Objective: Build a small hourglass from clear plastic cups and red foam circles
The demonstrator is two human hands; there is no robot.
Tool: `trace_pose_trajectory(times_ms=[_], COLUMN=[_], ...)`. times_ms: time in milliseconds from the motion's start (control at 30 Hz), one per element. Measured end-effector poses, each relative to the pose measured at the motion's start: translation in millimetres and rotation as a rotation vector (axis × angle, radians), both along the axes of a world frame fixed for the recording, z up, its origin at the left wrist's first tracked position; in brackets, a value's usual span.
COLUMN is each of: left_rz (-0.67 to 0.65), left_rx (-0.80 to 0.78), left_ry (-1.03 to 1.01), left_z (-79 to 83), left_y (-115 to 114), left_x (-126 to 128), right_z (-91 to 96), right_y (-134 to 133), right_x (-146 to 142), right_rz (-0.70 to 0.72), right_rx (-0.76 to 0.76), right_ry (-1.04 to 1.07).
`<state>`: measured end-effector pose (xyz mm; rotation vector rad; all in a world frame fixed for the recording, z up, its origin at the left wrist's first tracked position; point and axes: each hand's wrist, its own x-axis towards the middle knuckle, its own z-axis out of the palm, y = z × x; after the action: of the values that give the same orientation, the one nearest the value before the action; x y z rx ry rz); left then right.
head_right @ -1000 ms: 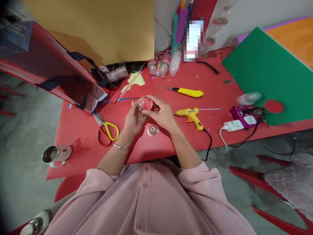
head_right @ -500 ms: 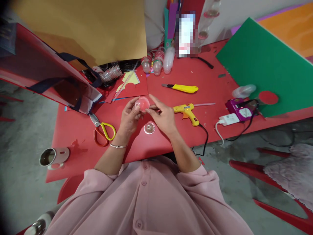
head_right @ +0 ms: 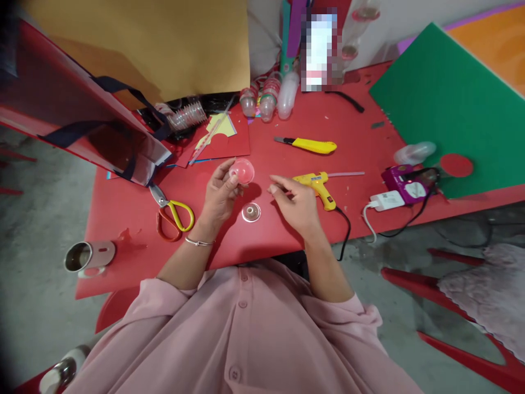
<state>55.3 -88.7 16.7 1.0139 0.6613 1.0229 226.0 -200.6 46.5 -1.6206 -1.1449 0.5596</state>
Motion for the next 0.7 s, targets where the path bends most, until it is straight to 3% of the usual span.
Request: trace_pose_trajectory(times_ms=[300,700], left_rz=[-0.012,-0.008], left_rx=[0.119,0.010], left_ry=[-0.030,-0.038], left_z=[-0.8,1.6], left_y=[-4,-10], left_x=[4,7], right_z=[4.0,2.0], right_y=[17,18], right_x=[-19,-21], right_rz=[0.025,-0.055], right_rx=[0.039,0.021], right_ry=[-0.061,-0.078])
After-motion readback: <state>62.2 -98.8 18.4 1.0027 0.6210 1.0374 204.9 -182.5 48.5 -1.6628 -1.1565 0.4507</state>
